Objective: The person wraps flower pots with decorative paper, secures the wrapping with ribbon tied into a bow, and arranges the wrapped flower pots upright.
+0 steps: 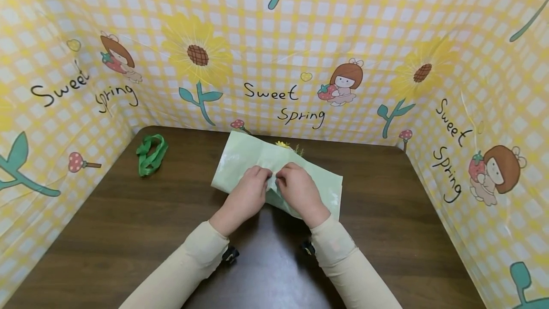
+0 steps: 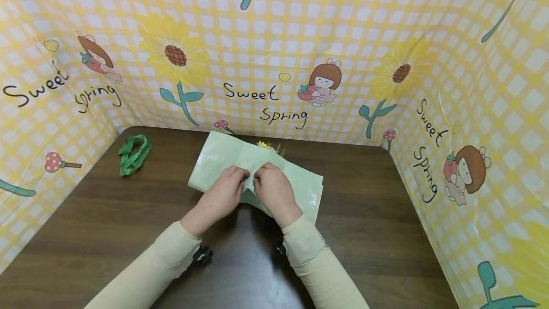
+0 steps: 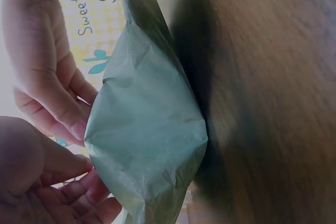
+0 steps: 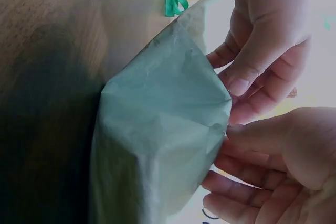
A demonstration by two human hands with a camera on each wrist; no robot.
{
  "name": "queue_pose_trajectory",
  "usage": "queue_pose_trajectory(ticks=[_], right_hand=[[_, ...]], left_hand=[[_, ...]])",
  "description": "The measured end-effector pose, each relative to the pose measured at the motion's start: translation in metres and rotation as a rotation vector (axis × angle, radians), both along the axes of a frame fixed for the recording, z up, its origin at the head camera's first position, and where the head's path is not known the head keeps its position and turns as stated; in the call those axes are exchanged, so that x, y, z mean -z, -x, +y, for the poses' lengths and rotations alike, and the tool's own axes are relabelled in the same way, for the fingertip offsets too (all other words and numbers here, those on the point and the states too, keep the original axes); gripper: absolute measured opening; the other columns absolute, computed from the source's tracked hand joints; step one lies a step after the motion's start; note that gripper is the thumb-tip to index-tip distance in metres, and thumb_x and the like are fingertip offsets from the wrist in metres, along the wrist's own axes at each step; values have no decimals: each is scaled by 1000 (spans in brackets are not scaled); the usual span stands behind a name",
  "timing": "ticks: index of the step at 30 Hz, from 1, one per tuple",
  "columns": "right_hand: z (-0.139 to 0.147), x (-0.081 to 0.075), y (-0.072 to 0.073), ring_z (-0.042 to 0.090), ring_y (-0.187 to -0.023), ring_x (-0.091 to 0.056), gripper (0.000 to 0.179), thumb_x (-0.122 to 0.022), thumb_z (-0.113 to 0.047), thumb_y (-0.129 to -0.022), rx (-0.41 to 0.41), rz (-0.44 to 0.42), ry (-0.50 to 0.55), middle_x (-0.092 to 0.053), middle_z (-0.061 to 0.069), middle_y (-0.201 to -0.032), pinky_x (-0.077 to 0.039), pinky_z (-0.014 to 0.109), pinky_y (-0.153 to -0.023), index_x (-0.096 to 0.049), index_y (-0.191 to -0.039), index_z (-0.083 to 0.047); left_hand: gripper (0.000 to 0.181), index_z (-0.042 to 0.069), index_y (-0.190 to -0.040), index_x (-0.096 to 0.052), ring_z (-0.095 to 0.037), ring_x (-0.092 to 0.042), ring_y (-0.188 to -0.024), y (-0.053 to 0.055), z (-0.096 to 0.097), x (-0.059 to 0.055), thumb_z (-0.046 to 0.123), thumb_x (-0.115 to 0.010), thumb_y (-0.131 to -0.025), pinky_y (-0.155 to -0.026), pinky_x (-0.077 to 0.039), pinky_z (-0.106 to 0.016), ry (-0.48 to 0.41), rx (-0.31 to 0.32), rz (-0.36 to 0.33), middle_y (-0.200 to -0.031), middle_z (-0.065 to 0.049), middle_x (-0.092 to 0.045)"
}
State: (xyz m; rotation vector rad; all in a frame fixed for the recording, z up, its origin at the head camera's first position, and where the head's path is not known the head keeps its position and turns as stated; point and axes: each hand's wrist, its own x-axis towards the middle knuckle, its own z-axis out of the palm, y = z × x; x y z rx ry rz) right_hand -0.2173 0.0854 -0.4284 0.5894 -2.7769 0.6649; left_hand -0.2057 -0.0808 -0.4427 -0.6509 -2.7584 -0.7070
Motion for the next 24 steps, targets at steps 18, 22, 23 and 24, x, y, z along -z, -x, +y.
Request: queue_pose_trajectory(ticks=[18,22,23,24], right_hand=[[7,0,6,22,-99,-68,10,-74,-8,-94,-46,-42,65,-69,3,-106,-56,37,-89,-79,-102,-8],[7,1,6,21,-97,-68,10,-73,-9,-94,-44,-45,60,-68,2,-104,-56,35,-87,-80,-102,-8],[7,2,6,20,-96,-68,10,-74,-9,-94,-43,-44,61,-68,2,-104,-56,35,-86,-80,-102,-8],[7,2,6,20,-96,-68,10,-74,-9,-94,-43,-43,62,-68,2,-103,-56,35,-86,-80,-101,-8]], left_hand=[[32,-4,-122,-62,-32,-60,-98,1,-74,-21,12,-70,-94,-87,-50,-46,-401,-275,-11,-108,-18,-61],[46,-5,-132,-52,-36,-59,-105,-1,-103,-15,22,-67,-99,-89,-50,-46,-443,-367,-197,-118,-22,-57],[48,-5,-135,-49,-36,-59,-107,-1,-108,-13,25,-66,-100,-88,-50,-45,-450,-370,-258,-119,-22,-58],[50,-4,-137,-48,-35,-60,-107,-1,-112,-11,27,-64,-101,-86,-51,-43,-454,-365,-318,-120,-22,-59]])
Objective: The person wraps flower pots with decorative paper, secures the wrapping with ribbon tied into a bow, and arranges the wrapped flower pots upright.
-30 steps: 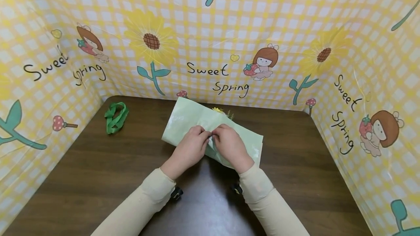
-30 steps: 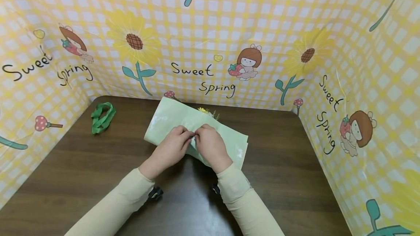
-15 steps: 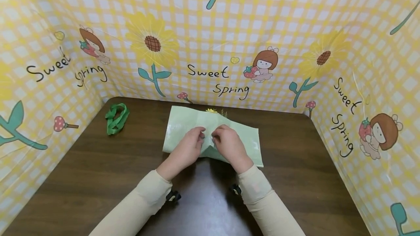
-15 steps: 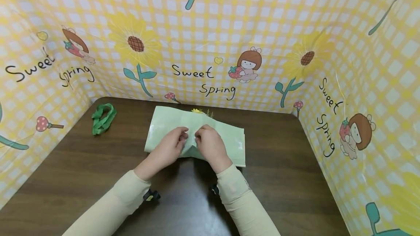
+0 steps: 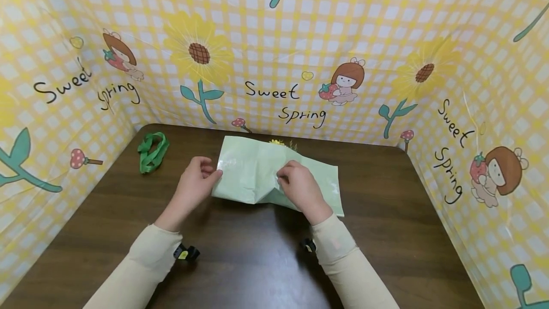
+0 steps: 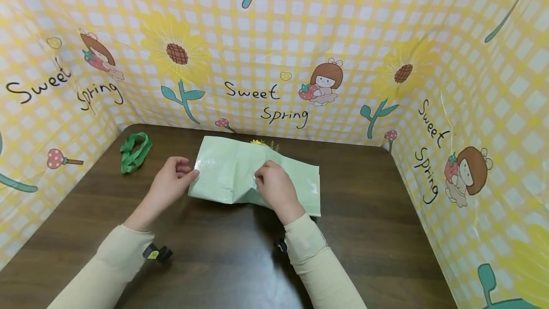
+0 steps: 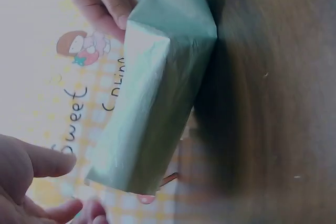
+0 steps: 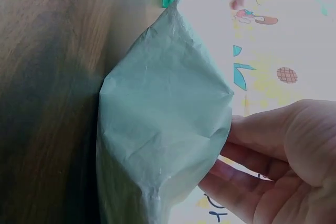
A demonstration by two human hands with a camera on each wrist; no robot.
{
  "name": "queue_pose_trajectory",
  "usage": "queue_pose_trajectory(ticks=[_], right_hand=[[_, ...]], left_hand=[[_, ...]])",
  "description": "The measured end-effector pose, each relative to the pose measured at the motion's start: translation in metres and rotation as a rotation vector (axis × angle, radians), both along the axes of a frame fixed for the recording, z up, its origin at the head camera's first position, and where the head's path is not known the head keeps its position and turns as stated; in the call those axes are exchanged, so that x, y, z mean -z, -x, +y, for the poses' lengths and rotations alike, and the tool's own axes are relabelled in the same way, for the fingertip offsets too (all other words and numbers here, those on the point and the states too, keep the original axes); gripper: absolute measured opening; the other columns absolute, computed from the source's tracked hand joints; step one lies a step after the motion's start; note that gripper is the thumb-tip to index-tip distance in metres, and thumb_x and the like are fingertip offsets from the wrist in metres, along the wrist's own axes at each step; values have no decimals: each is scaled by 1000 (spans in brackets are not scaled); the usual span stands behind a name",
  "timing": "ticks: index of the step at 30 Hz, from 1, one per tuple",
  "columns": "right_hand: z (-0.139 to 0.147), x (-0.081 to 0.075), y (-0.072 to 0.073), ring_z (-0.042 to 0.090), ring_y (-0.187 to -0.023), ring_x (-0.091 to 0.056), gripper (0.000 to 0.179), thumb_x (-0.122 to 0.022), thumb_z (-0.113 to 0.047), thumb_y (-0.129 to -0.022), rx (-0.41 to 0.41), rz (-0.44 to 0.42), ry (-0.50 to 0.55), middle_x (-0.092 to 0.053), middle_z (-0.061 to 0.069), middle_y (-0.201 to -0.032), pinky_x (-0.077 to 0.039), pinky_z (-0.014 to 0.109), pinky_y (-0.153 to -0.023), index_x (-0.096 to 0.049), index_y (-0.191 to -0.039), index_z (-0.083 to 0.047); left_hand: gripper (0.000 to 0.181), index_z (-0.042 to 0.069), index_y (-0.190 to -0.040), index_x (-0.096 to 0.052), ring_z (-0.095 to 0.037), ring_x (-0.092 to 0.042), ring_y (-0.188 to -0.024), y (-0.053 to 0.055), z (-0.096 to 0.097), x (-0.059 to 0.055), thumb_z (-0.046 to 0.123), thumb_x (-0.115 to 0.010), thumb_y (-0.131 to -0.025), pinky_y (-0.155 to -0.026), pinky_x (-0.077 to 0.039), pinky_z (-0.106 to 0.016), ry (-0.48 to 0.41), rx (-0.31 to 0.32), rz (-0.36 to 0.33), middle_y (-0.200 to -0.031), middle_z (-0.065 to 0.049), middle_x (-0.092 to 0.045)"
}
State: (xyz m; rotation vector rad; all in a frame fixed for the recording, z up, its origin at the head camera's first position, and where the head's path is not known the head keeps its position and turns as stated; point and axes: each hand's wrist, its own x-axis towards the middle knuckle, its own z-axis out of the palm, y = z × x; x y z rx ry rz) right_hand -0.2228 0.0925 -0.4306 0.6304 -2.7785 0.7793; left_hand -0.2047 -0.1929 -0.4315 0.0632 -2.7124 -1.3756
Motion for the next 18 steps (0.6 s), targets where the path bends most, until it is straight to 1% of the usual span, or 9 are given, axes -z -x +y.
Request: queue_pose_trajectory(ticks=[1,3,5,8,12,18], right_hand=[[0,0,0,20,-95,-68,9,-74,-10,-94,-1,5,2,-68,1,-102,-56,35,-86,-80,-101,-8],[-1,1,-1,18,-93,-67,9,-74,-12,-94,2,14,3,-68,1,-100,-56,34,-84,-80,-100,-9],[-1,2,-1,18,-91,-67,9,-75,-14,-94,4,31,2,-67,1,-98,-56,34,-83,-81,-98,-9],[-3,3,-2,18,-89,-67,10,-76,-16,-94,12,42,6,-67,1,-96,-56,33,-82,-81,-99,-9],[-4,4,-4,18,-90,-68,12,-76,-16,-94,25,34,14,-68,1,-98,-57,34,-82,-81,-102,-9],[-2,7,-3,19,-93,-69,14,-76,-18,-94,23,30,21,-69,2,-101,-57,34,-83,-81,-105,-9]], left_hand=[[51,-4,-139,-47,-34,-61,-107,0,-4,2,28,-63,-102,-84,-52,-40,-19,19,-44,-121,-22,-61],[50,-4,-139,-47,-31,-62,-104,1,-9,4,28,-62,-103,-80,-51,-36,-65,52,-107,-118,-21,-65],[47,-3,-138,-49,-27,-61,-99,0,-12,5,26,-62,-103,-78,-50,-33,-112,75,-139,-115,-20,-66],[43,-3,-136,-51,-23,-59,-94,0,-16,6,22,-62,-103,-78,-52,-34,-194,97,-165,-112,-17,-65],[42,-4,-136,-51,-17,-61,-91,-1,-23,9,20,-62,-104,-80,-54,-34,-283,101,-187,-110,-13,-65],[45,-6,-139,-49,-12,-61,-84,2,-34,14,18,-62,-104,-76,-55,-31,-367,119,-220,-104,-2,-66]])
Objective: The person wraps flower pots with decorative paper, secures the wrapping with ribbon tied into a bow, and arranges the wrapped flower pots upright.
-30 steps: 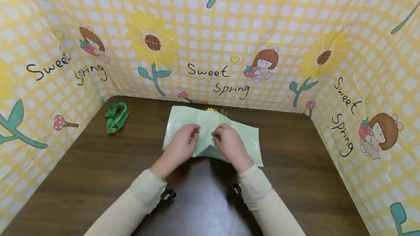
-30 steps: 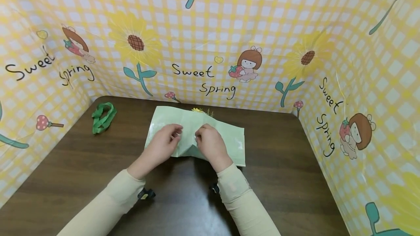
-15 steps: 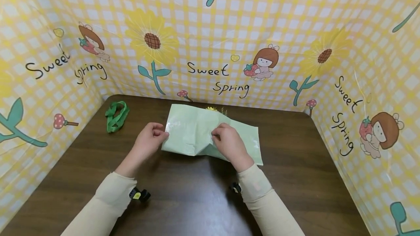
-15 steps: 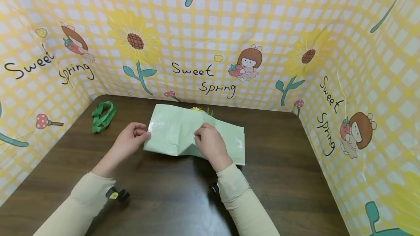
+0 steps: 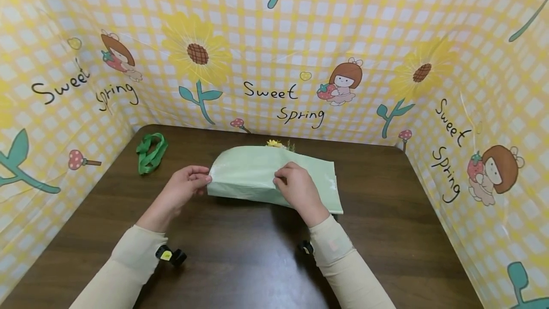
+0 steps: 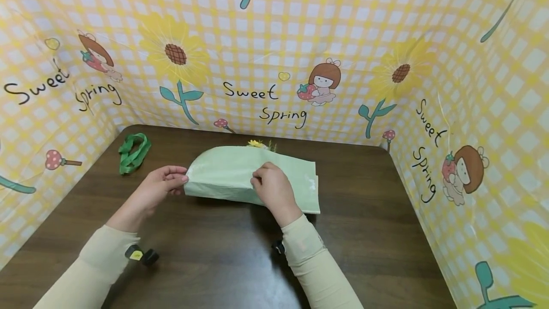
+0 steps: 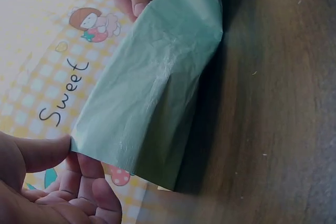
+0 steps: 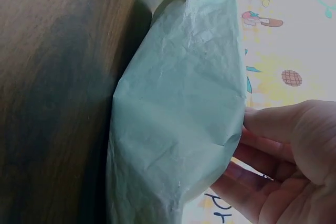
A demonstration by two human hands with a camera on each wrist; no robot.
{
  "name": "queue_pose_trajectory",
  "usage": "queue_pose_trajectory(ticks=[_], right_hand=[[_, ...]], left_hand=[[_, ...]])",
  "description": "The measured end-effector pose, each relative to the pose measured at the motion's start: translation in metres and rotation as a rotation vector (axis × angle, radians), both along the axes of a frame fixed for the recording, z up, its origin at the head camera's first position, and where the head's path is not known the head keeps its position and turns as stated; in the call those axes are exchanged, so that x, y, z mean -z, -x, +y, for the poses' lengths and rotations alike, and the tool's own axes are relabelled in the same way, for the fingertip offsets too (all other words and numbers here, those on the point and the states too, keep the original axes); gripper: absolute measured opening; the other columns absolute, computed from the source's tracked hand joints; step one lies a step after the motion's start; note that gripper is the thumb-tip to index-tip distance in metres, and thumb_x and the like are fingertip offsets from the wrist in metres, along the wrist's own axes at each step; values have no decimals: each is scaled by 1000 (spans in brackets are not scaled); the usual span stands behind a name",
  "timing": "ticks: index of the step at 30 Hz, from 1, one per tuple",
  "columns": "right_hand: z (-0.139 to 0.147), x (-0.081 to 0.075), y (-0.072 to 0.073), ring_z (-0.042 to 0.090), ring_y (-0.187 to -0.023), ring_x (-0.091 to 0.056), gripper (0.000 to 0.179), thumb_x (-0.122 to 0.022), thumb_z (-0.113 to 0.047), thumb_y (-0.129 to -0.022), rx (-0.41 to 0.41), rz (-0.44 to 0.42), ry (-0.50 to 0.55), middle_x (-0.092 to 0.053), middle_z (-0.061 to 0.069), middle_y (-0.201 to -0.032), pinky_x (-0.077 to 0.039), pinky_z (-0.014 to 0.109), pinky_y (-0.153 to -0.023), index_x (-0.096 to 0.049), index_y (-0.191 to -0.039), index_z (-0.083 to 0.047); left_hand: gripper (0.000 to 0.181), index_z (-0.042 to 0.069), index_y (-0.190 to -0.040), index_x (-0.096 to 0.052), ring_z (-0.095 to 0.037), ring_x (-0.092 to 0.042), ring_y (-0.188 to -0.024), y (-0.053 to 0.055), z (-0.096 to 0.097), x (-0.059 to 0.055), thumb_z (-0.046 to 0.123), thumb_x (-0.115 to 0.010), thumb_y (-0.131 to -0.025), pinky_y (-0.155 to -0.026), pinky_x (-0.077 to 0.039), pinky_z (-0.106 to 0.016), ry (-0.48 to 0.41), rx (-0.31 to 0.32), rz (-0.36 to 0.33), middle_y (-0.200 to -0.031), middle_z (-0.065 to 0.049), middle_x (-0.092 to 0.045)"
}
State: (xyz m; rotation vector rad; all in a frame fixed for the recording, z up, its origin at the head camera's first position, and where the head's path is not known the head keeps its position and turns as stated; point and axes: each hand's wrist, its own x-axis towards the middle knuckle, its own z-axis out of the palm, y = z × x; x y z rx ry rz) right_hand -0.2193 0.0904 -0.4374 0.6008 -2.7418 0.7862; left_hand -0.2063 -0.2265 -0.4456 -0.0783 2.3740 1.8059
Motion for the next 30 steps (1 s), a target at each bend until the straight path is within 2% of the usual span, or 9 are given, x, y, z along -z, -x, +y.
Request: queue_pose_trajectory(ticks=[7,12,15,17,19,21,24,27,30], right_hand=[[1,-1,-1,19,-95,-69,15,-76,-18,-94,13,-1,-3,-70,2,-103,-57,35,-85,-80,-105,-10],[1,-3,-1,20,-95,-69,16,-76,-18,-94,23,-12,-16,-69,3,-103,-57,35,-85,-80,-106,-9],[1,-4,-1,21,-95,-69,15,-76,-18,-94,22,-13,-23,-69,3,-102,-57,36,-85,-80,-106,-9],[0,-4,-1,21,-95,-69,15,-76,-18,-94,21,-13,-28,-69,3,-102,-57,36,-85,-80,-106,-9],[0,-4,-1,21,-95,-69,15,-76,-18,-94,19,-13,-31,-69,3,-102,-57,37,-85,-80,-106,-9],[0,-4,-1,21,-95,-69,15,-76,-18,-94,18,-9,-33,-70,3,-102,-57,37,-85,-80,-106,-9],[1,-3,-2,21,-95,-70,15,-76,-18,-94,18,10,-37,-71,3,-102,-58,36,-84,-81,-106,-9],[1,-3,-2,21,-95,-70,15,-76,-18,-94,24,22,-42,-72,4,-102,-58,37,-84,-81,-105,-9],[1,0,-2,22,-96,-71,14,-75,-17,-95,31,29,-36,-73,5,-103,-59,37,-84,-80,-105,-9]], left_hand=[[48,-7,-141,-44,-14,-62,-86,2,2,1,17,-61,-104,-76,-55,-32,-27,-2,-2,-107,-4,-67],[46,-6,-140,-43,-26,-61,-94,1,10,-5,18,-60,-105,-79,-55,-38,67,-47,57,-116,-17,-62],[44,-6,-135,-49,-33,-56,-105,0,23,-8,19,-64,-102,-87,-49,-42,235,-114,245,-119,-21,-58],[39,-4,-129,-56,-37,-52,-111,-2,37,-11,17,-68,-98,-93,-42,-47,371,-160,431,-120,-21,-57],[33,-2,-121,-62,-41,-50,-114,-2,54,-14,13,-73,-93,-95,-38,-53,478,-161,628,-120,-22,-59],[27,0,-114,-67,-41,-52,-115,-3,73,-17,10,-75,-90,-97,-38,-57,550,-82,785,-119,-19,-63],[21,4,-110,-71,-35,-59,-115,-3,99,-17,8,-76,-90,-97,-43,-55,641,113,911,-118,-13,-68],[20,6,-112,-72,-28,-62,-115,0,118,-11,10,-75,-92,-94,-48,-51,719,274,929,-118,-8,-70],[21,7,-115,-73,-26,-62,-115,1,129,-2,13,-74,-94,-90,-50,-49,790,342,917,-119,-6,-70]])
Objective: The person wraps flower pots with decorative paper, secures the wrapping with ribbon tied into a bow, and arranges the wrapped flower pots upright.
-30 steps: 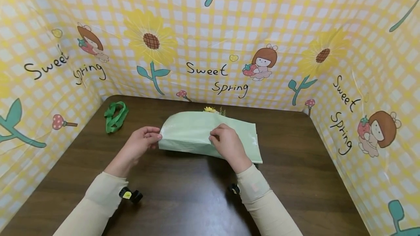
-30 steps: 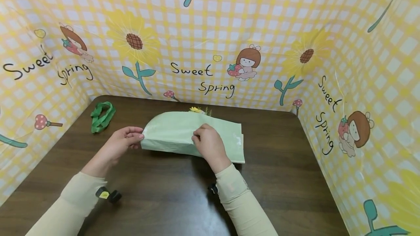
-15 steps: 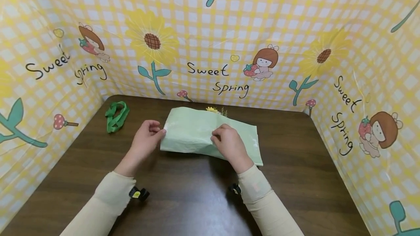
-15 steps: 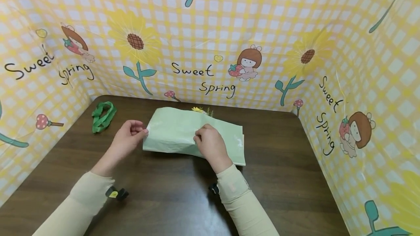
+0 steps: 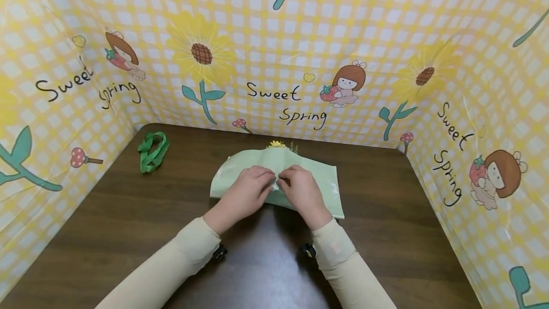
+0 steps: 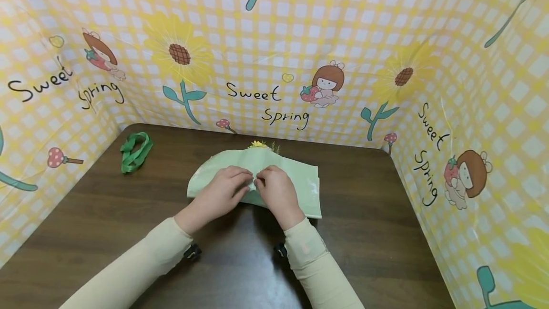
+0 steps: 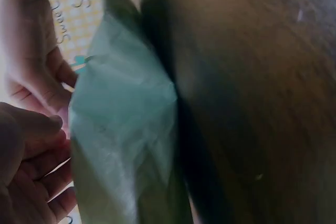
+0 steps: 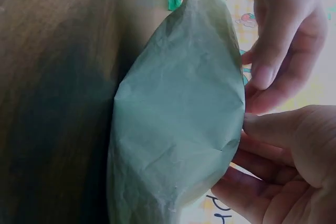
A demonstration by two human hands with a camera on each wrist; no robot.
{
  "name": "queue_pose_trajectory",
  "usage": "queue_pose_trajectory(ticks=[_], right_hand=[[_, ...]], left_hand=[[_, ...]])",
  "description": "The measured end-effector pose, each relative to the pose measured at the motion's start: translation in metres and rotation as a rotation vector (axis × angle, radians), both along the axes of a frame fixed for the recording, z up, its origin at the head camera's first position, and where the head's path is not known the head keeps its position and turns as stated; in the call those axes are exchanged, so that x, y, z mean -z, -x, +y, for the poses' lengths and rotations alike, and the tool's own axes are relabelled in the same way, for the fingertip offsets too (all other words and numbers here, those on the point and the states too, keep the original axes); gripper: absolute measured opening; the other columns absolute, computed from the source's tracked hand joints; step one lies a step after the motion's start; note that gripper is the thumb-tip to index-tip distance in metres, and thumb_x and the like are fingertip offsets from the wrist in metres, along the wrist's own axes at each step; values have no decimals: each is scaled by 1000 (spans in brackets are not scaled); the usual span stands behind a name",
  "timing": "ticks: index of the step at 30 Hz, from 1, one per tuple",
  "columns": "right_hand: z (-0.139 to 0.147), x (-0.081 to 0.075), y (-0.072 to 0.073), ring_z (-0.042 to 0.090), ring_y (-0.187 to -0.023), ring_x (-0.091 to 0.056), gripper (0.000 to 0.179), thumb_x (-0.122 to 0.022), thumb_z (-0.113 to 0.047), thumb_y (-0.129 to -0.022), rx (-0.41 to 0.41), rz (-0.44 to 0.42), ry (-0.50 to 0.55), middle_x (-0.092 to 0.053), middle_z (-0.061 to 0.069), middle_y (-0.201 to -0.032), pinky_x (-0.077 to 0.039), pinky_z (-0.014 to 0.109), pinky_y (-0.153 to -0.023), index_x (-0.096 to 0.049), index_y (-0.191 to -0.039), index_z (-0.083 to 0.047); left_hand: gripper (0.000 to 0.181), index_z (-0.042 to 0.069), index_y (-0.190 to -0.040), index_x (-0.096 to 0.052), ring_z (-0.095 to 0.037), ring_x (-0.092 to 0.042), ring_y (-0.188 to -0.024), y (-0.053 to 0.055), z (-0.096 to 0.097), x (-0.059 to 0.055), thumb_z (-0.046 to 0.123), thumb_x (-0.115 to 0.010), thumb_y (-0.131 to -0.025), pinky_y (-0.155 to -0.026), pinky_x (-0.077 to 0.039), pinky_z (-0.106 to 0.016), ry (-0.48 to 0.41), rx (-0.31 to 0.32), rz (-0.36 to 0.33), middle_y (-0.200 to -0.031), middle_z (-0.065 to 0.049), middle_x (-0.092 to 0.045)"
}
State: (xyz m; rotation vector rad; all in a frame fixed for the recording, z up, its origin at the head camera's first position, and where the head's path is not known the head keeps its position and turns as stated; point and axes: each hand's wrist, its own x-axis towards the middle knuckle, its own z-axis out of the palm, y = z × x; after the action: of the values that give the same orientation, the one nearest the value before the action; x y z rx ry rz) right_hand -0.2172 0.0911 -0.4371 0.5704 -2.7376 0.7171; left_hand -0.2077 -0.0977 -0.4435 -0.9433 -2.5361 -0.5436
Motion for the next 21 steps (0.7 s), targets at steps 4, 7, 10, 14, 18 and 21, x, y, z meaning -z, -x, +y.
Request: queue_pose_trajectory(ticks=[4,7,10,14,18,21], right_hand=[[4,4,0,22,-100,-71,13,-72,-14,-96,-13,5,29,-74,5,-106,-59,38,-86,-80,-106,-8],[12,2,-1,23,-104,-70,14,-71,-13,-97,-49,-11,51,-74,6,-109,-57,40,-90,-79,-107,-8],[29,-2,-3,25,-109,-69,18,-71,-16,-97,-39,-25,62,-73,8,-114,-55,43,-94,-78,-111,-7],[64,-8,-7,31,-113,-67,25,-69,-20,-97,89,-39,59,-72,14,-117,-53,47,-97,-76,-116,-4],[108,-6,-11,33,-104,-68,29,-63,-22,-100,246,-154,33,-72,17,-113,-54,50,-90,-74,-118,-1],[135,2,-14,30,-96,-68,32,-60,-27,-102,307,-298,18,-74,15,-109,-54,48,-84,-74,-115,-1]], left_hand=[[24,9,-118,-73,-25,-62,-115,2,5,4,16,-74,-95,-91,-50,-47,64,0,-4,-118,-5,-70],[24,10,-118,-74,-24,-62,-113,3,8,3,18,-74,-96,-91,-49,-45,106,-4,3,-116,-3,-68],[21,11,-115,-74,-24,-61,-110,5,10,1,19,-74,-96,-90,-49,-44,152,2,22,-113,-3,-66],[17,11,-111,-74,-25,-60,-111,7,11,-1,19,-73,-96,-90,-48,-44,187,29,41,-116,-4,-66],[20,9,-113,-74,-26,-60,-118,10,11,-1,20,-72,-97,-97,-48,-45,201,60,25,-123,-6,-67],[22,7,-114,-74,-26,-61,-121,12,9,-1,21,-72,-97,-102,-48,-44,204,73,9,-125,-7,-68]])
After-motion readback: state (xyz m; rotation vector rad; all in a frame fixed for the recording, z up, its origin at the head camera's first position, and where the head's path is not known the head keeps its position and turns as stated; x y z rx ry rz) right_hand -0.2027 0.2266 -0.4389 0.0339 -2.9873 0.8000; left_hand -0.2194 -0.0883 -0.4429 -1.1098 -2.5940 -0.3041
